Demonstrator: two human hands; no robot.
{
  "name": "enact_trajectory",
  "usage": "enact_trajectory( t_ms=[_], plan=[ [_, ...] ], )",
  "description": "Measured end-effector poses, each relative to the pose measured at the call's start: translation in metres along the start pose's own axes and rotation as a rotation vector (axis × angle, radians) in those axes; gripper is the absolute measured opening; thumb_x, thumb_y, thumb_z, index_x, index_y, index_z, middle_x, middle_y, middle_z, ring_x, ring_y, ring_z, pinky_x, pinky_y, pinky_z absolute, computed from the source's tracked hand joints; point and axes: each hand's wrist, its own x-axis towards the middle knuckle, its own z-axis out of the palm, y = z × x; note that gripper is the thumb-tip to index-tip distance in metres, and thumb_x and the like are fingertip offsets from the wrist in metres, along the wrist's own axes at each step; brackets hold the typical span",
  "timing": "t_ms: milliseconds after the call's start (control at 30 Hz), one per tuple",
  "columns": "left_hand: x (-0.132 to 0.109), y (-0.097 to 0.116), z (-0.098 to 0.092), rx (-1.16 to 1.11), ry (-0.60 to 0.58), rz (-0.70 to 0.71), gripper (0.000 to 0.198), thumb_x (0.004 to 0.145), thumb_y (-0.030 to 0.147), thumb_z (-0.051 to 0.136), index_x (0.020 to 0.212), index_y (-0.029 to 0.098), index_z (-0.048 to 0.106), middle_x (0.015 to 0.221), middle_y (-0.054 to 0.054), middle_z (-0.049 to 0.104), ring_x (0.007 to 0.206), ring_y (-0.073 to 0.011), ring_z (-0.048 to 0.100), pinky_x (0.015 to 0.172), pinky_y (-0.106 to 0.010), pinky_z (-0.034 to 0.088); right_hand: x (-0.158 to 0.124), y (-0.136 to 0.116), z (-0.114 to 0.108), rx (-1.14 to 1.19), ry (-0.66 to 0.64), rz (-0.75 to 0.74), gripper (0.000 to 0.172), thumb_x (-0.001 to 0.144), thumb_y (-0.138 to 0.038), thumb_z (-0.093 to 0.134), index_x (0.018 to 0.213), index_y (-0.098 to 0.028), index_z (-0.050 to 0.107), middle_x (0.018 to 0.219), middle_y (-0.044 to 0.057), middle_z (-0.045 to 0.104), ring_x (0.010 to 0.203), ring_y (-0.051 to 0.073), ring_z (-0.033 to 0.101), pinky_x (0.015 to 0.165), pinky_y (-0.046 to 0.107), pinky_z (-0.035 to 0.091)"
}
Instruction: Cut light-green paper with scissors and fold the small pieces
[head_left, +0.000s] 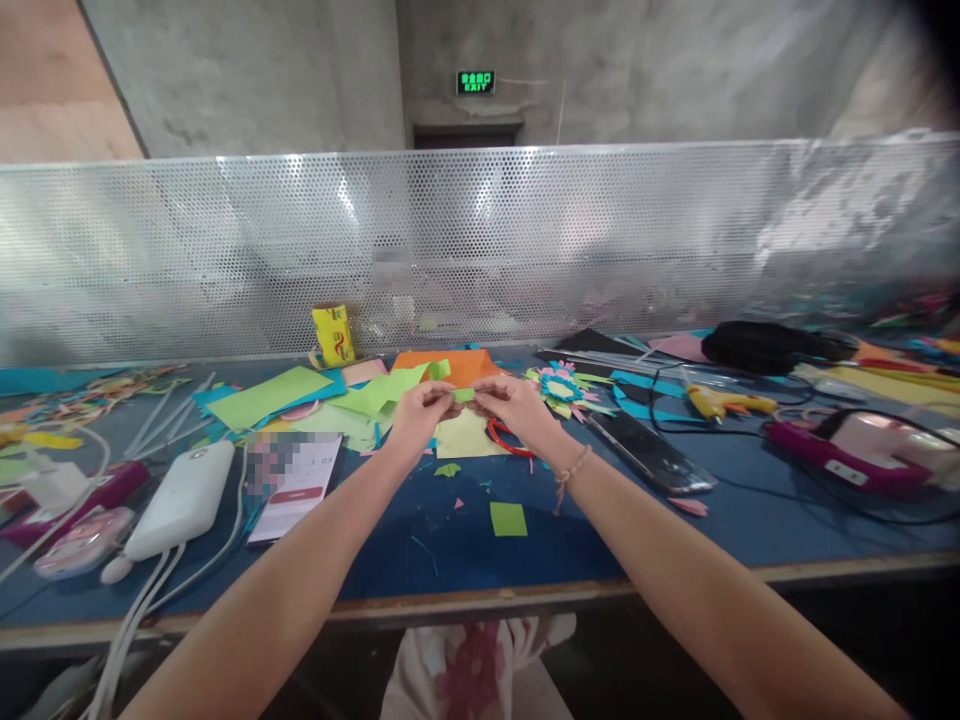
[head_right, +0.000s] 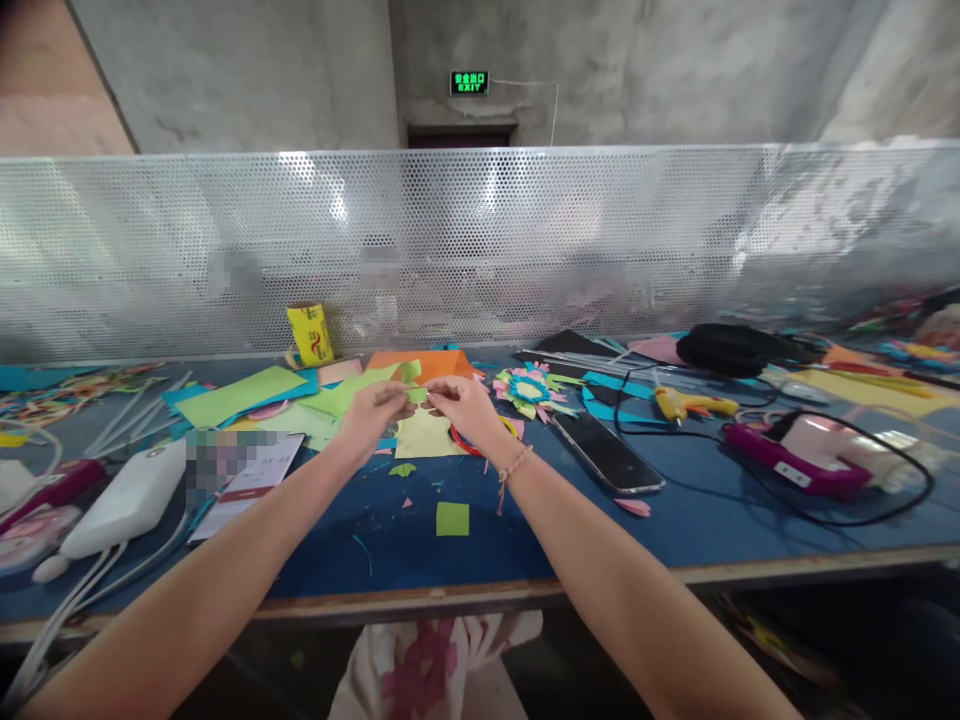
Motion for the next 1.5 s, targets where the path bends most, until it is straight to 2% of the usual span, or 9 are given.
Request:
enact_trajectory(
  t_ms=[267, 467, 700, 900, 1100, 1200, 1333, 1433, 1500],
  plan=[
    [0.001, -0.003, -0.001, -0.012, 0.004, -0.016, 0.022, 0.065, 0.024, 0.064, 0.083, 0.011, 0.061, 0.065, -0.002, 0.063, 0.061, -0.0112, 0.061, 0.073, -0.032, 0.05, -0.001, -0.001, 0.001, -0.113, -0.017, -0.039, 0.018, 0.069, -0.011, 0.057, 0.086, -0.017, 0.059, 0.078, 0.004, 0.066, 0.072, 0.013, 0.064, 0.066, 0.028, 0.053],
    [-0.001, -0.002, 0.002, -0.004, 0.027, -0.009, 0.017, 0.066, 0.02, 0.063, 0.081, 0.012, 0.059, 0.068, -0.003, 0.063, 0.061, -0.0119, 0.062, 0.072, -0.032, 0.049, 0.001, 0.003, 0.0, -0.163, -0.032, -0.072, 0.016, 0.069, -0.017, 0.059, 0.085, -0.016, 0.058, 0.075, 0.004, 0.065, 0.067, 0.013, 0.062, 0.065, 0.029, 0.052],
    [-0.003, 0.004, 0.004, -0.153, 0.023, -0.099, 0.022, 0.063, 0.027, 0.068, 0.077, 0.012, 0.059, 0.072, -0.003, 0.062, 0.066, -0.0114, 0.061, 0.075, -0.031, 0.047, 0.0, 0.002, -0.001, -0.403, 0.05, -0.297, 0.013, 0.069, -0.018, 0.06, 0.081, -0.017, 0.059, 0.072, 0.003, 0.064, 0.066, 0.014, 0.06, 0.063, 0.029, 0.05],
    [-0.003, 0.007, 0.003, -0.133, 0.024, -0.159, 0.022, 0.062, 0.027, 0.069, 0.071, 0.012, 0.057, 0.065, -0.001, 0.058, 0.057, -0.0067, 0.055, 0.063, -0.023, 0.045, -0.003, -0.001, -0.004, -0.596, 0.002, -0.488, 0.01, 0.073, -0.015, 0.056, 0.081, -0.019, 0.06, 0.079, 0.003, 0.065, 0.07, 0.014, 0.06, 0.065, 0.027, 0.049],
    [-0.005, 0.01, 0.003, -0.191, -0.022, -0.252, 0.022, 0.058, 0.021, 0.072, 0.073, 0.013, 0.056, 0.065, -0.001, 0.059, 0.059, -0.009, 0.058, 0.067, -0.025, 0.046, -0.005, -0.007, -0.008, -0.715, -0.008, -0.584, 0.009, 0.075, -0.013, 0.054, 0.078, -0.02, 0.06, 0.075, 0.002, 0.064, 0.073, 0.014, 0.059, 0.071, 0.029, 0.047],
    [-0.005, 0.009, 0.003, -0.199, -0.038, -0.198, 0.022, 0.056, 0.02, 0.073, 0.071, 0.013, 0.058, 0.067, -0.001, 0.06, 0.062, -0.0084, 0.057, 0.068, -0.025, 0.046, -0.004, -0.004, -0.006, -0.654, 0.006, -0.577, 0.009, 0.073, -0.016, 0.057, 0.082, -0.02, 0.059, 0.079, 0.002, 0.063, 0.074, 0.014, 0.059, 0.072, 0.031, 0.049],
    [-0.004, 0.009, 0.003, -0.186, 0.009, -0.056, 0.019, 0.055, 0.022, 0.073, 0.068, 0.014, 0.061, 0.066, 0.001, 0.059, 0.064, -0.0072, 0.056, 0.069, -0.023, 0.046, -0.003, 0.001, -0.001, -0.411, 0.038, -0.441, 0.027, 0.069, -0.024, 0.064, 0.093, -0.02, 0.052, 0.093, 0.006, 0.058, 0.084, 0.016, 0.059, 0.071, 0.031, 0.051],
    [-0.003, 0.009, 0.003, -0.172, 0.027, 0.021, 0.019, 0.056, 0.024, 0.072, 0.07, 0.015, 0.063, 0.068, 0.001, 0.059, 0.064, -0.0073, 0.056, 0.072, -0.026, 0.047, -0.004, -0.001, 0.003, -0.287, 0.049, -0.308, 0.032, 0.068, -0.026, 0.063, 0.097, -0.021, 0.049, 0.088, 0.005, 0.058, 0.081, 0.015, 0.06, 0.072, 0.031, 0.051],
    [-0.003, 0.008, 0.003, -0.137, 0.025, 0.06, 0.02, 0.056, 0.024, 0.072, 0.073, 0.016, 0.064, 0.069, 0.001, 0.06, 0.064, -0.0076, 0.056, 0.072, -0.028, 0.047, -0.004, -0.003, 0.004, -0.242, 0.045, -0.279, 0.03, 0.069, -0.024, 0.061, 0.096, -0.021, 0.048, 0.082, 0.002, 0.058, 0.077, 0.014, 0.059, 0.072, 0.031, 0.05]
  ],
)
